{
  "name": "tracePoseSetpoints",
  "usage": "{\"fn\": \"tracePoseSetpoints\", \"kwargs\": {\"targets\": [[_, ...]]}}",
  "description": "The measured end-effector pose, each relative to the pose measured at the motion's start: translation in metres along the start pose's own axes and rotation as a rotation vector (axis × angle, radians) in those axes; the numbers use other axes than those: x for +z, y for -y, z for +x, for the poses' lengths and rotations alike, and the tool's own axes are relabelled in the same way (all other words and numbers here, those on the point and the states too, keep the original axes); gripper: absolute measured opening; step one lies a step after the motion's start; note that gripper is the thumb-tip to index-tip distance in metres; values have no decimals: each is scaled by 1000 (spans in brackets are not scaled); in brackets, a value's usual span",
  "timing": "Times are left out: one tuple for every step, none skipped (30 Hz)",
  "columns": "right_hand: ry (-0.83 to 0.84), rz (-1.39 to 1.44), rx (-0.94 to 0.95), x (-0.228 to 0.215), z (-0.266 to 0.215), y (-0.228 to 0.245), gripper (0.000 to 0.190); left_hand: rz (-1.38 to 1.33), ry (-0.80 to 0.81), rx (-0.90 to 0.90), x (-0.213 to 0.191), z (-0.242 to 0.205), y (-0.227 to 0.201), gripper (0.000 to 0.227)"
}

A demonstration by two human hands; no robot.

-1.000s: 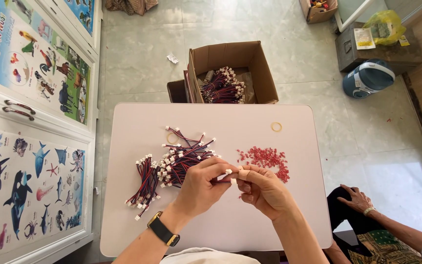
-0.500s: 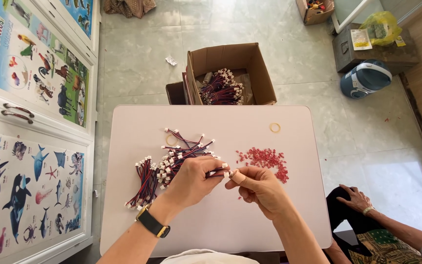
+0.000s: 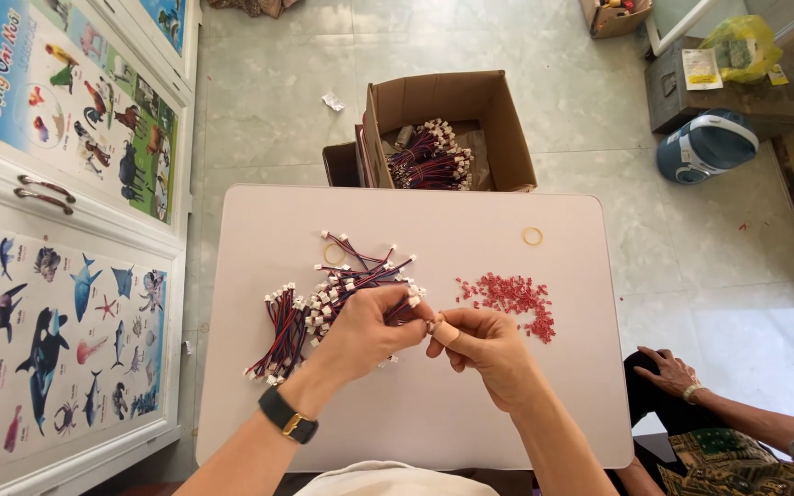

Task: The person assembles small white plastic connectors onto bunches of red and black wires.

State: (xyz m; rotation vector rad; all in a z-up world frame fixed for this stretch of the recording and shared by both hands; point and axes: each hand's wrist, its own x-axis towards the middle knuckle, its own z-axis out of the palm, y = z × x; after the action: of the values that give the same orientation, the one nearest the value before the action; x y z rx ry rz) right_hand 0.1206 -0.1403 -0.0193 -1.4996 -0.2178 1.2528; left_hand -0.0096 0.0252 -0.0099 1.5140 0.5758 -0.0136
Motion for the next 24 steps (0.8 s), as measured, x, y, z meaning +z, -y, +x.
{"fn": "tracePoseSetpoints", "kwargs": {"targets": [[6, -3, 4, 5, 0, 1, 24, -3, -6, -3, 0, -1, -3, 11], [-26, -50, -23, 10, 0, 3, 26, -15, -29, 29, 1, -3, -6, 10], [-60, -95, -55, 14, 1, 4, 28, -23, -50, 65, 1, -2, -9, 12], [-56, -96, -56, 14, 6, 8, 28, -22, -54, 65, -1, -5, -11, 12], [0, -194, -1, 14, 10, 13, 29, -23, -48, 32, -2, -7, -13, 13], [57, -292, 54, 13, 14, 18, 29, -24, -41, -1, -3, -10, -16, 16], [63, -293, 45, 4, 33, 15, 29, -18, -49, 5, -7, -10, -5, 16], [34, -350, -13, -5, 53, 13, 26, 180, -15, -64, -12, -10, 6, 16], [3, -404, -65, -13, 71, 8, 24, 376, 23, -141, -15, -12, 18, 22], [8, -402, -68, -10, 90, 6, 24, 379, 17, -143, -18, -12, 25, 22], [-103, -639, -247, -7, 106, 3, 24, 256, 31, -110, -18, -13, 33, 26], [-216, -875, -428, -6, 122, -2, 27, 132, 44, -76, -17, -14, 43, 31], [-219, -871, -413, -6, 129, -11, 27, 129, 55, -87, -8, -15, 43, 31], [-189, -988, -494, -7, 137, -21, 25, 106, 92, -171, 2, -15, 44, 32], [-160, -1107, -587, -8, 150, -26, 23, 88, 124, -245, 9, -10, 43, 33], [-165, -1106, -583, -14, 159, -28, 23, 89, 131, -245, 24, -3, 55, 33], [-124, -1178, -626, -19, 167, -31, 17, 262, 15, -137, 40, 2, 67, 27], [-81, -1250, -669, -23, 175, -34, 12, 433, -99, -26, 55, 6, 79, 23], [-76, -1252, -657, -24, 165, -30, 12, 426, -94, -34, 69, 8, 90, 23], [-27, -1171, -602, -25, 156, -27, 11, 506, -97, 81, 82, 9, 100, 18], [18, -1093, -556, -27, 150, -18, 11, 588, -108, 205, 94, 16, 108, 14], [21, -1098, -555, -25, 137, -8, 11, 582, -111, 205, 99, 16, 108, 14], [29, -946, -446, -23, 124, 3, 12, 644, -60, 198, 104, 18, 107, 16], [38, -793, -338, -21, 112, 14, 13, 707, -10, 190, 108, 20, 106, 17]]}}
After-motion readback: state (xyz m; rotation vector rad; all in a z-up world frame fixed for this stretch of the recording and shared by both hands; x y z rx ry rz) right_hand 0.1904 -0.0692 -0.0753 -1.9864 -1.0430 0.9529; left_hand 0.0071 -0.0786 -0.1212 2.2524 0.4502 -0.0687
